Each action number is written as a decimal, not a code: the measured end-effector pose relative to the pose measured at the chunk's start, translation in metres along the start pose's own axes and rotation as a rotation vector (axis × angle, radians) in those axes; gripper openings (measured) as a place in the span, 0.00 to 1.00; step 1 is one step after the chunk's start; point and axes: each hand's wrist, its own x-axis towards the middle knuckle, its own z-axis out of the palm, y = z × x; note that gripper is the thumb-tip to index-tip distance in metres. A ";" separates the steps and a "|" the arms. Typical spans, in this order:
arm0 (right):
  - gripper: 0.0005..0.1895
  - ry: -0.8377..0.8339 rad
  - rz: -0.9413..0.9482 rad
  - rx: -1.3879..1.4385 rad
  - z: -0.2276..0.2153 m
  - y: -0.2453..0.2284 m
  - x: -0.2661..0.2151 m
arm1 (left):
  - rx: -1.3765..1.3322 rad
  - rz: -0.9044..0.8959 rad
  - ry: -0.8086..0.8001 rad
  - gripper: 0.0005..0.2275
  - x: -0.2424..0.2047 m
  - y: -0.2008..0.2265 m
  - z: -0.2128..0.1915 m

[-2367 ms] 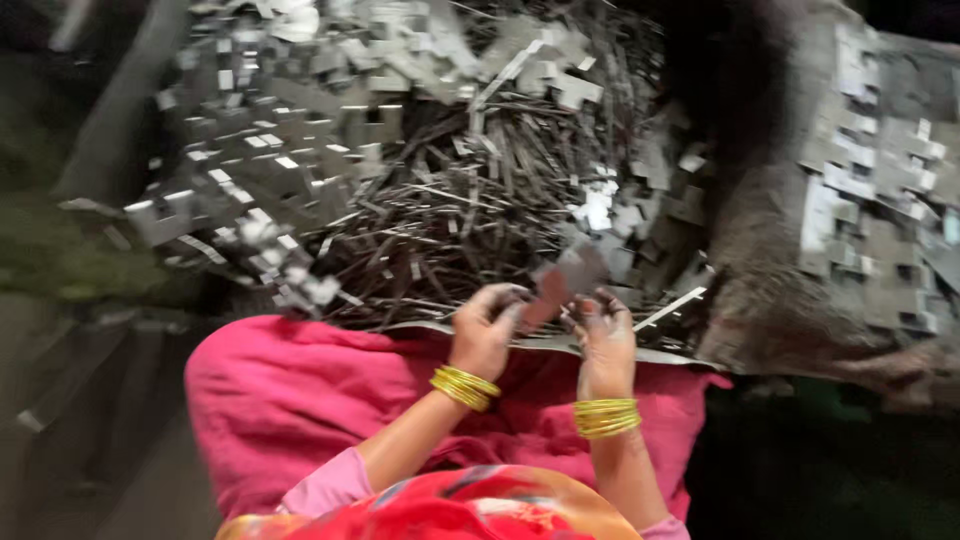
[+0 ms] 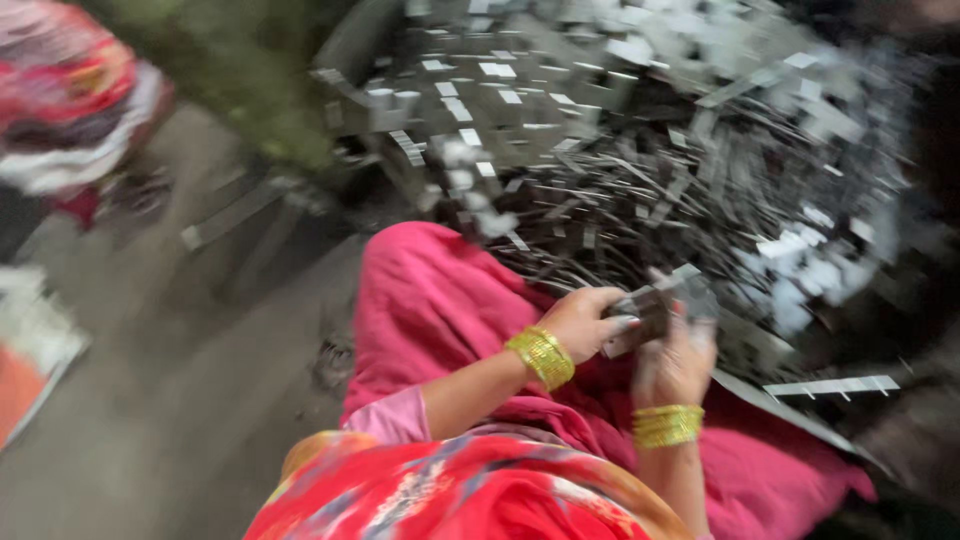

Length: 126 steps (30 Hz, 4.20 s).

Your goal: The person sits on the floor and assembles small metal brackets with long metal rods by hand. They pick up brackets and rods from a large pile, insert the rods into the bracket holes, and place the assembled units onto a nearby pile. The process is repeated continuously throughout the clip.

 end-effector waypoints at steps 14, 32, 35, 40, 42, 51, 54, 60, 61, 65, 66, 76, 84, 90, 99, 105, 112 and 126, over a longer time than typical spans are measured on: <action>0.14 -0.065 0.206 -0.645 -0.074 -0.020 -0.041 | 1.243 -0.065 0.666 0.30 0.023 0.018 -0.091; 0.12 0.483 -0.261 -0.580 -0.183 -0.101 0.013 | 1.216 0.106 0.670 0.12 0.088 0.047 -0.117; 0.14 0.535 -0.403 -0.487 -0.204 -0.138 0.043 | 1.150 0.263 0.630 0.13 0.075 0.053 -0.058; 0.13 0.560 -0.486 -0.474 -0.215 -0.151 0.046 | 0.520 0.489 0.404 0.17 0.069 0.024 0.027; 0.14 0.562 -0.486 -0.497 -0.213 -0.147 0.043 | 0.507 0.511 0.343 0.15 0.066 0.011 0.042; 0.14 1.008 -0.372 -0.993 -0.275 -0.212 0.164 | 0.602 0.535 0.162 0.18 0.059 -0.016 0.045; 0.30 1.170 -0.605 -1.457 -0.316 -0.223 0.243 | 0.634 0.536 0.098 0.24 0.059 -0.017 0.044; 0.22 1.346 -0.657 -2.071 -0.318 -0.223 0.262 | 0.660 0.600 0.067 0.25 0.067 -0.017 0.043; 0.21 1.090 -0.745 -1.916 -0.297 -0.206 0.241 | 0.648 0.618 0.075 0.23 0.067 -0.021 0.043; 0.20 0.069 -0.715 -1.497 -0.169 -0.145 0.119 | 0.446 0.722 0.147 0.13 0.055 -0.006 0.037; 0.24 -0.075 -0.626 -1.501 -0.138 -0.126 0.094 | 0.406 0.747 0.185 0.11 0.059 0.001 0.036; 0.20 -0.546 0.013 -0.663 -0.095 -0.054 0.078 | -0.181 0.176 -0.025 0.12 0.053 0.030 0.016; 0.10 0.192 -0.429 -1.611 -0.108 -0.032 0.172 | 0.680 0.617 0.310 0.10 0.046 -0.029 0.018; 0.06 -0.171 -0.729 -1.994 -0.115 -0.040 0.173 | 0.690 0.642 0.275 0.08 0.049 -0.026 0.018; 0.05 0.038 -0.853 -1.762 -0.125 -0.184 0.065 | 0.662 0.537 0.191 0.07 0.090 0.017 0.068; 0.12 0.302 -0.958 -1.102 -0.145 -0.190 0.023 | 1.233 0.585 -0.346 0.07 0.144 0.008 0.178; 0.15 0.609 -0.490 0.204 -0.182 -0.129 -0.026 | 1.007 0.535 -0.263 0.07 0.159 -0.007 0.238; 0.14 0.250 0.158 0.459 -0.131 0.001 -0.004 | -0.237 -0.144 0.037 0.22 0.093 -0.027 0.012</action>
